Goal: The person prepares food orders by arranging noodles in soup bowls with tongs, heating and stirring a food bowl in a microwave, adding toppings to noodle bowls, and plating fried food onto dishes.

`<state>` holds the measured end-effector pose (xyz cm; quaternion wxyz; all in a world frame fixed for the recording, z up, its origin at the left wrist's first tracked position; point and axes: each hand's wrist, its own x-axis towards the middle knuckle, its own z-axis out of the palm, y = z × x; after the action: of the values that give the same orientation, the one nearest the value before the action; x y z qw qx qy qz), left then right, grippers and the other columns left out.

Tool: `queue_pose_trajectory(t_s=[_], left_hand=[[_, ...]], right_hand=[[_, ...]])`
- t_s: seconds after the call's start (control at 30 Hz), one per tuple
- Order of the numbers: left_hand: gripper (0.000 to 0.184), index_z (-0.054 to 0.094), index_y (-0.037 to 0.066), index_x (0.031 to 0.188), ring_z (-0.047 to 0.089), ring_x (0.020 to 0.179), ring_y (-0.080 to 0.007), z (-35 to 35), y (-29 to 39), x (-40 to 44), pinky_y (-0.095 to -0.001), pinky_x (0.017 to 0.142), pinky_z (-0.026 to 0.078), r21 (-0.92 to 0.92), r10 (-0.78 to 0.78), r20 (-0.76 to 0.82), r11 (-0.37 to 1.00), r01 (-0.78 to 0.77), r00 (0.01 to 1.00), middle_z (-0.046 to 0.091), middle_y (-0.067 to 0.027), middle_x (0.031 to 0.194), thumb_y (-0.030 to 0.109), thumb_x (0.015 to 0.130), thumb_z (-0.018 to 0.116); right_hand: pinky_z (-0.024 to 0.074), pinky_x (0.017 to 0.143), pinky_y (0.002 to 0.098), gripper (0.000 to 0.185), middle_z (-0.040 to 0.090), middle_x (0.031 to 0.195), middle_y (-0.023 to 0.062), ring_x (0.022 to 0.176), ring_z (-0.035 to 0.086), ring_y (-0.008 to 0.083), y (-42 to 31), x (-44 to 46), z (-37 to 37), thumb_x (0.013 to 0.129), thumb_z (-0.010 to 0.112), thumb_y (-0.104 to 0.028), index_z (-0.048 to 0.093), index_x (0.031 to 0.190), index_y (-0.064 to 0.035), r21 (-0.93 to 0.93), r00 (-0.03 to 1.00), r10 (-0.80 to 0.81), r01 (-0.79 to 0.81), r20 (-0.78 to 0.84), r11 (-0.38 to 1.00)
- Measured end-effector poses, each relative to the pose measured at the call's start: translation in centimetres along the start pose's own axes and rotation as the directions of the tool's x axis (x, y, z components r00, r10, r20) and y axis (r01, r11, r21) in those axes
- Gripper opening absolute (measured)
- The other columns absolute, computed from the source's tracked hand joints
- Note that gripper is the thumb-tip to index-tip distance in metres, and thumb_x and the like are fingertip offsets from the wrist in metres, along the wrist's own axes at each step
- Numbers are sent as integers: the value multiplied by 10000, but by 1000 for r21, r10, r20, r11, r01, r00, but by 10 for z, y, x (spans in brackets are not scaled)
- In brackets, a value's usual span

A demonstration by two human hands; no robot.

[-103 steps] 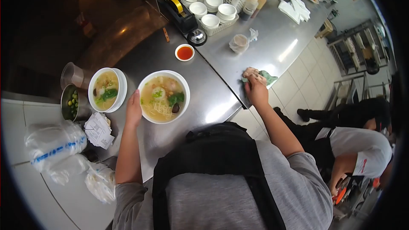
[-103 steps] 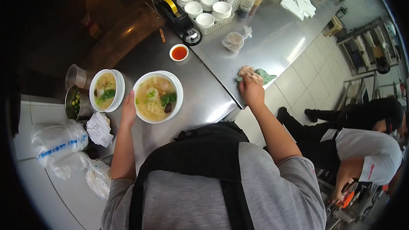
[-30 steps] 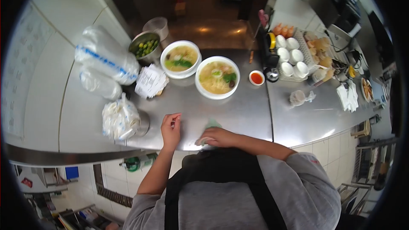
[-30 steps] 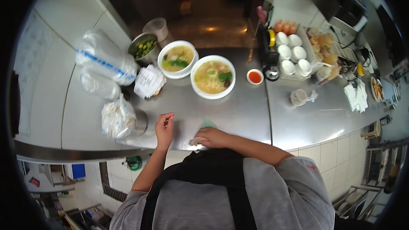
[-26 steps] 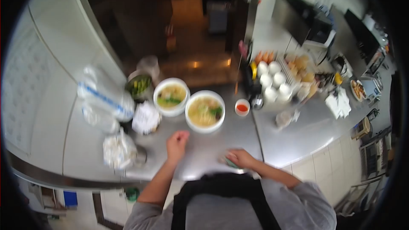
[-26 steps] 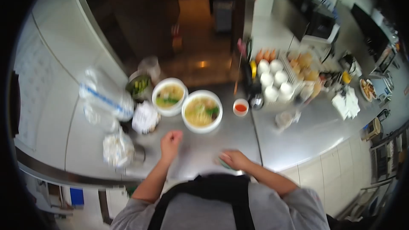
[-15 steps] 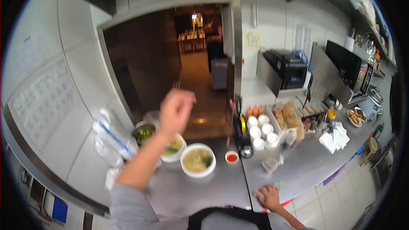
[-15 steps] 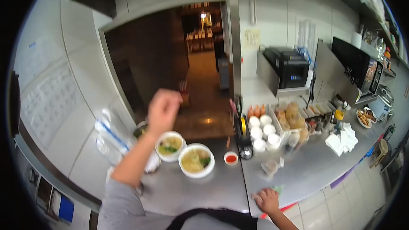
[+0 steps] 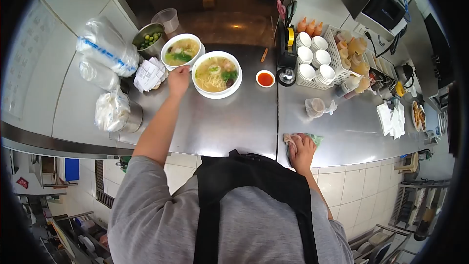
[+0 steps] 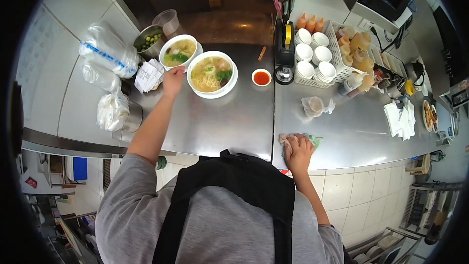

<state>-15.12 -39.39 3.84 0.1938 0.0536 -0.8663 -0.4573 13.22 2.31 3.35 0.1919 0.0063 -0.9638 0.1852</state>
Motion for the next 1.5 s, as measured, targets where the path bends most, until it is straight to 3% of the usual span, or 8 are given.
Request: queue_pose_trajectory(t_s=[0.43, 0.63, 0.8, 0.87, 1.03, 1.17, 1.27, 1.5], left_hand=[[201, 685, 30, 938, 669, 804, -294, 25, 8, 5, -368, 718, 521, 206, 86, 23, 975, -88, 996, 686, -146, 842, 63, 750, 621], [320, 605, 0, 1164, 656, 869, -278, 30, 1, -38, -343, 794, 503, -293, -94, -16, 952, 85, 995, 670, -177, 985, 60, 854, 556], [458, 463, 1, 1272, 427, 1159, -429, 22, 75, -140, -512, 977, 332, 69, 408, -72, 912, -404, 910, 489, -237, 1203, 110, 845, 588], [461, 496, 68, 1253, 491, 1095, -363, 27, 104, -170, -465, 928, 395, -94, 601, 236, 796, -597, 764, 525, -165, 1159, 187, 833, 645], [350, 533, 63, 1101, 576, 930, -304, 63, 172, -204, -383, 798, 478, -506, 570, 734, 822, -262, 370, 546, -142, 1054, 203, 816, 678], [255, 525, 77, 1084, 569, 991, -326, 81, 186, -203, -424, 807, 484, -643, 797, 599, 538, -545, 80, 536, -122, 1069, 118, 850, 616], [345, 522, 115, 1189, 555, 1046, -328, 44, 235, -154, -404, 854, 482, -625, 808, 588, 468, -625, 16, 499, -114, 1167, 116, 854, 609], [113, 659, 34, 861, 627, 786, -237, -124, 450, 45, -347, 727, 513, -216, 953, -116, 250, -944, 279, 642, -112, 872, 146, 851, 645]], right_hand=[[368, 904, 446, 265, 589, 1045, 80, 1044, 513, 320, 0, 0, 0, 751, 684, -171, 645, 1010, -136, -38, 1000, -4, 3, -16, 999], [373, 894, 442, 247, 598, 1025, 95, 1021, 519, 324, -4, 1, -3, 766, 684, -179, 652, 1003, -116, -35, 1000, -8, 8, -20, 999], [427, 819, 404, 203, 620, 948, 126, 920, 572, 292, 15, -1, 13, 872, 600, -159, 624, 1034, -40, 64, 992, 11, -3, -129, 998], [457, 755, 349, 219, 630, 941, 92, 897, 588, 195, 11, 6, 21, 952, 512, -196, 613, 1047, -26, 722, 879, 476, -353, 37, 595], [489, 827, 323, 348, 605, 1043, 76, 918, 595, 184, -36, 28, 33, 998, 426, -304, 540, 1178, -28, 870, 789, 372, -471, 489, -143], [499, 759, 346, 295, 613, 1021, 88, 904, 604, 179, -51, 36, 2, 989, 449, -272, 570, 1120, -36, 906, 808, 426, -416, 408, -77], [460, 800, 360, 212, 620, 1062, 147, 950, 598, 311, -39, 33, -33, 899, 578, -267, 632, 1006, -91, 479, 948, 273, -318, 163, 818], [287, 986, 573, 433, 543, 1251, 108, 1240, 425, 334, -12, 5, 3, 730, 692, -269, 603, 1140, -161, -128, 998, 45, -51, -52, 990]])
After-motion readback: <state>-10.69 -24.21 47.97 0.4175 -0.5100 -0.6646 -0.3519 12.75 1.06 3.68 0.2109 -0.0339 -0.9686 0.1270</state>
